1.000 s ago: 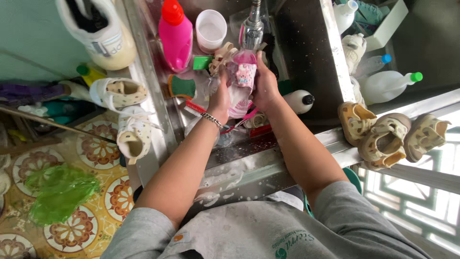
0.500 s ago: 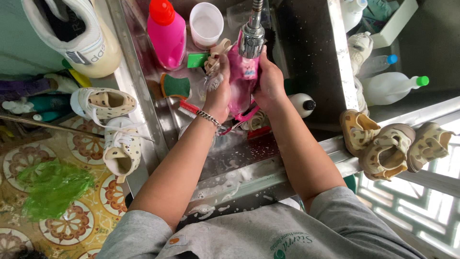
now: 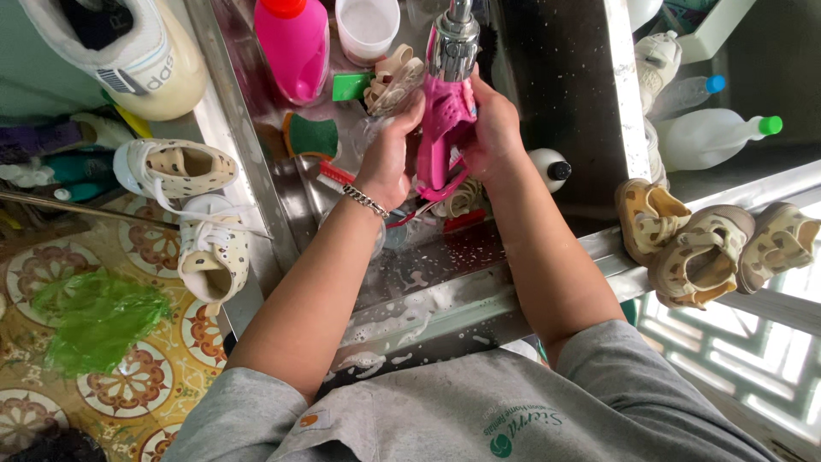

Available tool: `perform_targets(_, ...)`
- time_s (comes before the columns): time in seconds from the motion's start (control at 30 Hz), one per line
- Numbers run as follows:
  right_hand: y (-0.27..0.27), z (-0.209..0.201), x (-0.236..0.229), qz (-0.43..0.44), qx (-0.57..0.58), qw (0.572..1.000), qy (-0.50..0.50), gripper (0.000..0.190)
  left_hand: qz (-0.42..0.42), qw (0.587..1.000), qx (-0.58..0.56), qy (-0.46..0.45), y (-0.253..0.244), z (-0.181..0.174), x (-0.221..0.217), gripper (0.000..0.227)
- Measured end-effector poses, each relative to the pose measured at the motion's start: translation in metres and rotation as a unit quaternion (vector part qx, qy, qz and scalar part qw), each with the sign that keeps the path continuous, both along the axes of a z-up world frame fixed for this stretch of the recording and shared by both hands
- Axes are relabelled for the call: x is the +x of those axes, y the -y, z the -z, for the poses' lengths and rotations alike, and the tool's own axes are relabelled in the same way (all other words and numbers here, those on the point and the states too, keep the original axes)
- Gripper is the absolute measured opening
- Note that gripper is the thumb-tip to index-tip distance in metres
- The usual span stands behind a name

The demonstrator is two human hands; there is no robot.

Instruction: The person washes two shoes by scrubbing them with a pink brush and soapy water at a sink, then rinsing them under a faucet.

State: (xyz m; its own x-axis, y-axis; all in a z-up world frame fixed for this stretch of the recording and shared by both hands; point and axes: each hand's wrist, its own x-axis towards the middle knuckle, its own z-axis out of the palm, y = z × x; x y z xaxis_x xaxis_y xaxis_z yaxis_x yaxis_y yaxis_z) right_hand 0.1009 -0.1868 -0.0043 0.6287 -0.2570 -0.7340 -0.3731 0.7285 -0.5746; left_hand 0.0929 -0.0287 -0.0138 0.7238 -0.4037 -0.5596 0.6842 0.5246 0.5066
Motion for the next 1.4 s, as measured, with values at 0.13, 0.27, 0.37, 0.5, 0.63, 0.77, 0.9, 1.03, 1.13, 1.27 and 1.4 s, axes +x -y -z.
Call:
perform_targets(0.13,0.001,-0.034,-0.010,-0.102,-0.004,0.993,0.063,0.061,0.022,0.991,0.023,0.131,-0.008,-0.004,-0.003,0.037)
perform_targets(0.27,-0.001,-0.048,-0.011,-0.110,0.048,0.987,0.105,0.076,0.013,0.988,0.040,0.146,-0.008,-0.017,-0.003,0.067)
perform_targets(0.37,-0.005,-0.056,-0.011,-0.130,0.091,0.974,0.160,0.065,0.003,0.986,0.071,0.149,-0.011,-0.013,-0.004,0.079)
perform_targets(0.5,-0.009,-0.057,-0.009,-0.090,0.054,0.987,0.120,0.064,-0.026,0.903,0.235,0.358,-0.014,0.001,0.000,0.070)
perform_targets(0.63,-0.006,-0.045,-0.007,-0.049,0.029,0.996,0.064,0.056,-0.042,0.904,0.267,0.330,-0.017,-0.005,0.001,0.048)
perform_targets(0.77,-0.001,-0.036,-0.005,0.002,0.023,0.996,0.085,0.053,-0.127,0.963,0.049,0.233,-0.012,0.021,0.003,0.035)
perform_targets(0.9,0.004,-0.041,-0.008,0.006,0.004,0.982,0.187,0.067,-0.068,0.979,0.123,0.146,-0.014,0.003,0.002,0.043)
perform_targets(1.03,0.009,-0.047,-0.010,0.002,0.000,0.979,0.202,0.078,-0.008,0.983,0.186,0.004,-0.016,-0.041,-0.002,0.038)
perform_targets(1.13,0.002,-0.059,-0.011,-0.012,-0.014,0.984,0.178,0.074,-0.032,0.989,0.145,-0.012,-0.015,-0.041,0.001,0.045)
perform_targets(1.27,0.000,-0.054,-0.010,-0.037,-0.035,0.992,0.119,0.063,0.029,0.968,0.250,0.016,-0.020,-0.057,-0.004,0.069)
perform_targets(1.4,-0.002,-0.062,-0.016,-0.091,-0.021,0.987,0.132,0.057,0.075,0.978,0.157,-0.112,-0.012,-0.060,-0.025,0.082)
